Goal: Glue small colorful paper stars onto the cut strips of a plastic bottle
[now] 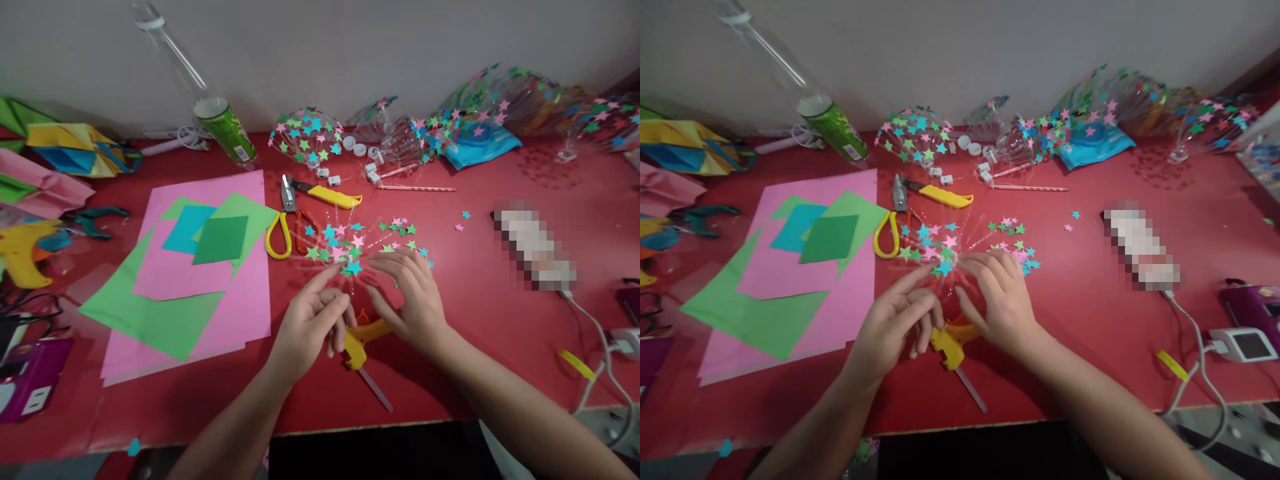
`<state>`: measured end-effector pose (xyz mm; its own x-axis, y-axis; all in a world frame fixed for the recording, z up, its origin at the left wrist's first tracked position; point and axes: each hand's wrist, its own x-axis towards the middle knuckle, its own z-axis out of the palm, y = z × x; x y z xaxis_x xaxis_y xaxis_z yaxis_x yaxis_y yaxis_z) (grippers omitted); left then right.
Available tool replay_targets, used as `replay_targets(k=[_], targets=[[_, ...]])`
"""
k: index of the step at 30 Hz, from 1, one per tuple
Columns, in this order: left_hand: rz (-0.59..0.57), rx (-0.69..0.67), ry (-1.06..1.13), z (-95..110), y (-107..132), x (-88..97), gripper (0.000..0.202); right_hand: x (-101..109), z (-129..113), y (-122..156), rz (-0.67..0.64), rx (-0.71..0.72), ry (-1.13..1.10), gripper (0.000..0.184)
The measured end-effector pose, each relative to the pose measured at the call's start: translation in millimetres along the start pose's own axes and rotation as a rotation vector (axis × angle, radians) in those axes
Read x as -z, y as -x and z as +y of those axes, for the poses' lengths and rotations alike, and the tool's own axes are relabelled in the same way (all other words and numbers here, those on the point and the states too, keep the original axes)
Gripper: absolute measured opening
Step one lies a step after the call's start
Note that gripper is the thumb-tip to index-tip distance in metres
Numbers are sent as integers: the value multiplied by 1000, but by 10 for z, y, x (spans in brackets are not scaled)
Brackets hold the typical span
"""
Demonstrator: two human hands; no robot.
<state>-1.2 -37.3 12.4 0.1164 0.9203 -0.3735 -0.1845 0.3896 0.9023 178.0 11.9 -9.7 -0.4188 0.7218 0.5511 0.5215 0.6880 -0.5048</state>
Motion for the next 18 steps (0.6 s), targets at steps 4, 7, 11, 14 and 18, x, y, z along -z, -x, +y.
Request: replay_targets(k=[4,7,11,14,18], targets=[[36,-63,-128,50,26,-10,60,8,17,-1,36,-5,16,32],[102,-140,-240,55,41,-3,54,24,24,-5,82,-12,-6,30],[244,-350,-440,-7,23,36,36,26,60,-12,190,-38,-69,24],[406,-569,-571,-70,-15,71,25,7,117,-16,316,-112,-84,12],[583,-799,-633,-108,-72,121,13,-9,198,-27,336,-200,-156,13]])
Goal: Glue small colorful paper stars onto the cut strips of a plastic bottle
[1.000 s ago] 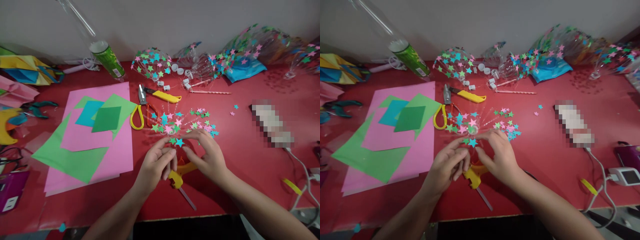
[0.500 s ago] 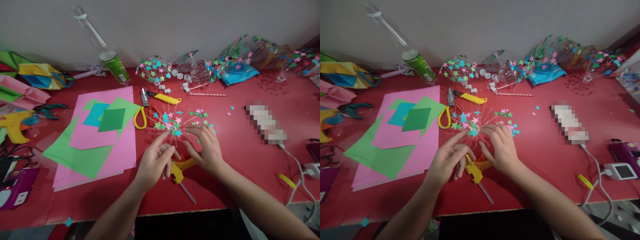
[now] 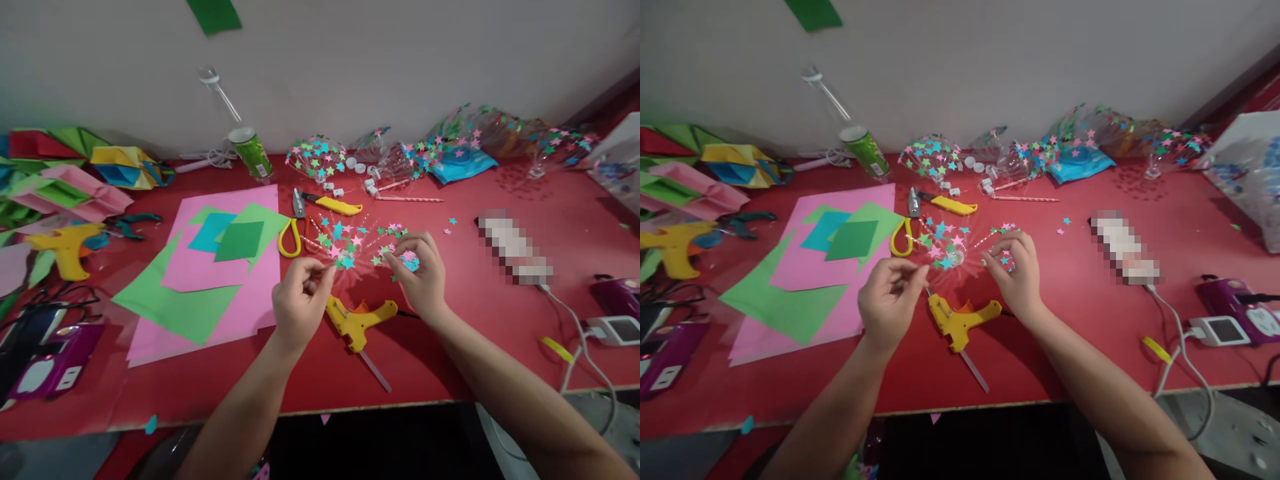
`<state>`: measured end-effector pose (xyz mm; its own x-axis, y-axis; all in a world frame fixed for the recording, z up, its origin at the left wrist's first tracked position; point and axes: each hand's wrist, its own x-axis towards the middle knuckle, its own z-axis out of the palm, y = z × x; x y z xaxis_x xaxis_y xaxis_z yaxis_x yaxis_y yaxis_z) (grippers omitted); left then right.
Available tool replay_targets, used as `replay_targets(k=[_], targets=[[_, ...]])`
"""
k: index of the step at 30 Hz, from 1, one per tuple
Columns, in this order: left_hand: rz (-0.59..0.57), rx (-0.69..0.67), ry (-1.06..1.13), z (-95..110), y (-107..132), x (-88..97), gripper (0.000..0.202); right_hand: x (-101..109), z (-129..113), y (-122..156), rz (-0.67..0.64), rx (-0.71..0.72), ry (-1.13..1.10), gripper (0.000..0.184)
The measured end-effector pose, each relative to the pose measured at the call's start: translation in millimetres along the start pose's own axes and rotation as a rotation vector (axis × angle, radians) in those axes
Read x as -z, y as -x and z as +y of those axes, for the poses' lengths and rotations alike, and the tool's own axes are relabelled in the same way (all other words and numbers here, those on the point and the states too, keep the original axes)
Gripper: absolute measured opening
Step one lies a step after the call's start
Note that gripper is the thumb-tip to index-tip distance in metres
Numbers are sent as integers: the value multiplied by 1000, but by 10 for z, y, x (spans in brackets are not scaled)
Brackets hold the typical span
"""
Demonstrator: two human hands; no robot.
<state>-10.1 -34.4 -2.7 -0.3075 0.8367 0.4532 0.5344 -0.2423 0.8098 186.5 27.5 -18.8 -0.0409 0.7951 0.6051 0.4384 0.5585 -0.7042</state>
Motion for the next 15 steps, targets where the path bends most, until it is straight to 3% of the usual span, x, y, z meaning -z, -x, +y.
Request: replay_targets(k=[3,7,12,15], targets=[[49,-60,26,-40,-38,1,14,9,20,-20,0,-50,-20,11],[91,-27,138,-99,-94,16,19,24,17,-43,-10,-77,-26,10],[140,-8,206,-177,-153,32,40,7,83,-57,-50,-71,-41,18],[170,39,265,-219,-197,4,40,-17,134,-53,-43,-42,-14,24]])
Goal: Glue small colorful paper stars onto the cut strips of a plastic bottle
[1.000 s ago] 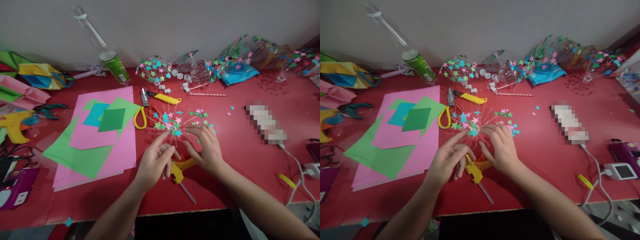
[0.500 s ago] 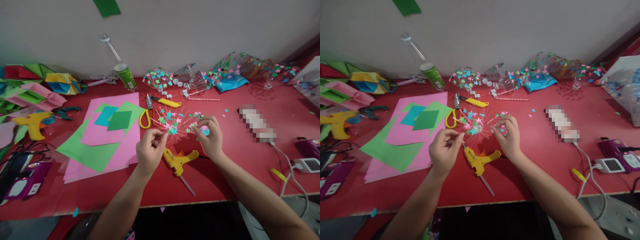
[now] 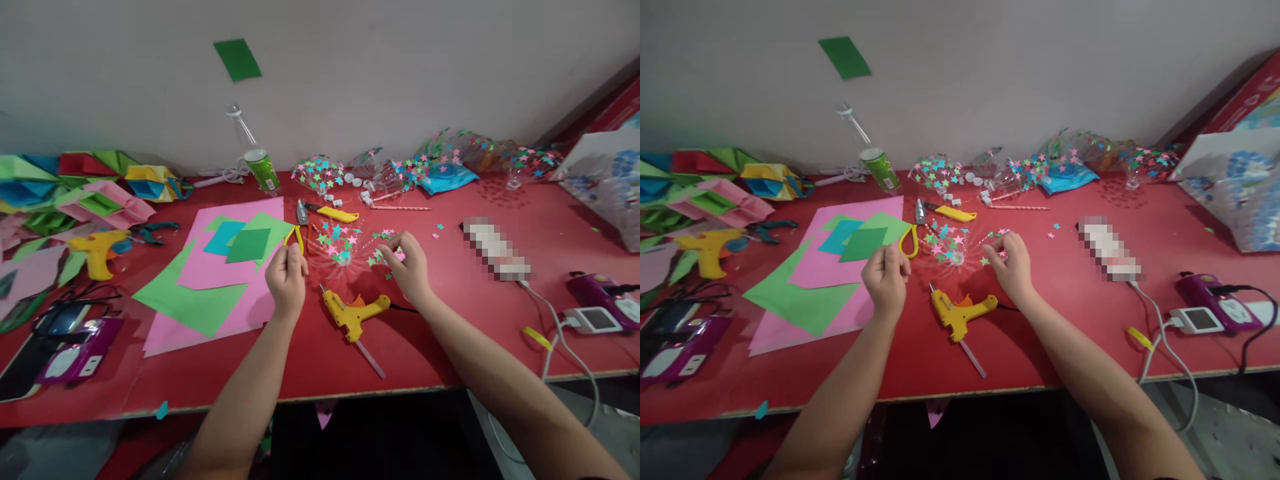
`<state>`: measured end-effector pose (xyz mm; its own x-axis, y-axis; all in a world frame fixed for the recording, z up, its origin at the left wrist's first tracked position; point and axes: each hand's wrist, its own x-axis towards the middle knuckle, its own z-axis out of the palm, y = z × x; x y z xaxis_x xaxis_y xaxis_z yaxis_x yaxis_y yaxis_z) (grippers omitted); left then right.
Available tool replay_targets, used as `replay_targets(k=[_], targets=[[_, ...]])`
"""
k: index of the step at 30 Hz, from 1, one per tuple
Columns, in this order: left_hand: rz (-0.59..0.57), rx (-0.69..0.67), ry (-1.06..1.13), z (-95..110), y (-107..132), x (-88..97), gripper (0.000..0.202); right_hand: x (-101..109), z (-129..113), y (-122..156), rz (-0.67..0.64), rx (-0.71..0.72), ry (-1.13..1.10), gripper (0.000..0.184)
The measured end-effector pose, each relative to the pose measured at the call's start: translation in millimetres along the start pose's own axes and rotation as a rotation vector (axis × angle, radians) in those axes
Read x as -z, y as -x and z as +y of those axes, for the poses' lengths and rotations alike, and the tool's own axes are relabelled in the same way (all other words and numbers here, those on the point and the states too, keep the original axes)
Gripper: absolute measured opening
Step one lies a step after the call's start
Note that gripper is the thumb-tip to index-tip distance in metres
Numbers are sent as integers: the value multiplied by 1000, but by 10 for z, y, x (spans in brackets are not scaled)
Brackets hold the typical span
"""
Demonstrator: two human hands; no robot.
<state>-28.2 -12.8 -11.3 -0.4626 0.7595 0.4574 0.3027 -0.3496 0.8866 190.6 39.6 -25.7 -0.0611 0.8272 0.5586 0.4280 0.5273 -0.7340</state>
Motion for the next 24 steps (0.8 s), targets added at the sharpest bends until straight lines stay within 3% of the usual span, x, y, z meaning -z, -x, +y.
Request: replay_targets(k=[3,8,12,17,20,24], targets=[[84,44,95,-71,-47,-35,21,-20,2,14,22,48,32,21],[197,58,168,-218,-120,-63,25,-33,-82,65,51,142,5,7],[164,205,216,-313,-133,-93,23,-12,-152,105,-54,316,22,7],[67,414,420,-345,-97,-143,28,-12,-190,137,-249,561,223,18],[65,426,430,-354,-93,-147,29,-50,-162,140,-306,583,297,16],[103,462,413,-401,-160,-108,29,-84,-73,109,-282,522,364,11]])
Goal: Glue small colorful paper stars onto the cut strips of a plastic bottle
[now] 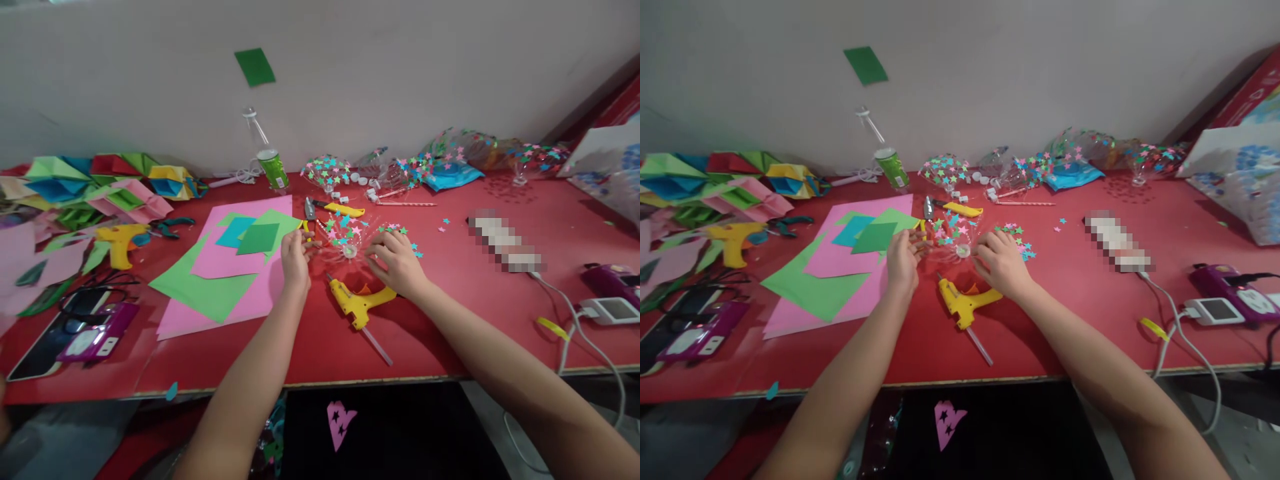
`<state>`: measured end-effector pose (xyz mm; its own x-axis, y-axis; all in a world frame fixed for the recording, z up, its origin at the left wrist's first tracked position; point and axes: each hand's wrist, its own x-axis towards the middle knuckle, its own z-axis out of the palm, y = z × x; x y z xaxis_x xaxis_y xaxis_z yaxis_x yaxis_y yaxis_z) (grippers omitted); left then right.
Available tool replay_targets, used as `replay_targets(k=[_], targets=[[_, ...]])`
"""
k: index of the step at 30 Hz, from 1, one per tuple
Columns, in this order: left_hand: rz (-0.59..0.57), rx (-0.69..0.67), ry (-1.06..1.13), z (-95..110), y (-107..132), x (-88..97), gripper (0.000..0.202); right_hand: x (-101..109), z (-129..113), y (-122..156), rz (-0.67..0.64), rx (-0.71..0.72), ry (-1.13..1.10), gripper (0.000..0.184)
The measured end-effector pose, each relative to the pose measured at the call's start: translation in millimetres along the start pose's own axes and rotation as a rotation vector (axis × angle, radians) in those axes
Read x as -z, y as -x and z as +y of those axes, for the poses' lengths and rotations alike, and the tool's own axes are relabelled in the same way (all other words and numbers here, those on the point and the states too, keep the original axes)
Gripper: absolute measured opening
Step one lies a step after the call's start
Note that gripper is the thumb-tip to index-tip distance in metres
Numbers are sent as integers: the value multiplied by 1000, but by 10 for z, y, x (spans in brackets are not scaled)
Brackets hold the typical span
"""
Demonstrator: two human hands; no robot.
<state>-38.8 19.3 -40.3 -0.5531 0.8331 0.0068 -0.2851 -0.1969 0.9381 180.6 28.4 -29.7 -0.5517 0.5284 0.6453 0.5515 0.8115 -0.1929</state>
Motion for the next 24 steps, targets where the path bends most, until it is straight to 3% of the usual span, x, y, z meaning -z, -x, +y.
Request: replay_targets(k=[3,8,16,20,24], targets=[[82,-12,2,47,-92,48,27,-14,75,1,4,-65,7,13],[256,-237,41,185,-155,102,16,-20,124,10,-23,-109,20,12],[258,-467,92,442,-111,128,18,-37,112,18,8,-151,43,11],[150,-477,112,662,-11,127,27,50,76,-10,158,-165,9,9],[-91,-345,92,802,230,0,30,268,-103,-106,320,-146,-146,14]])
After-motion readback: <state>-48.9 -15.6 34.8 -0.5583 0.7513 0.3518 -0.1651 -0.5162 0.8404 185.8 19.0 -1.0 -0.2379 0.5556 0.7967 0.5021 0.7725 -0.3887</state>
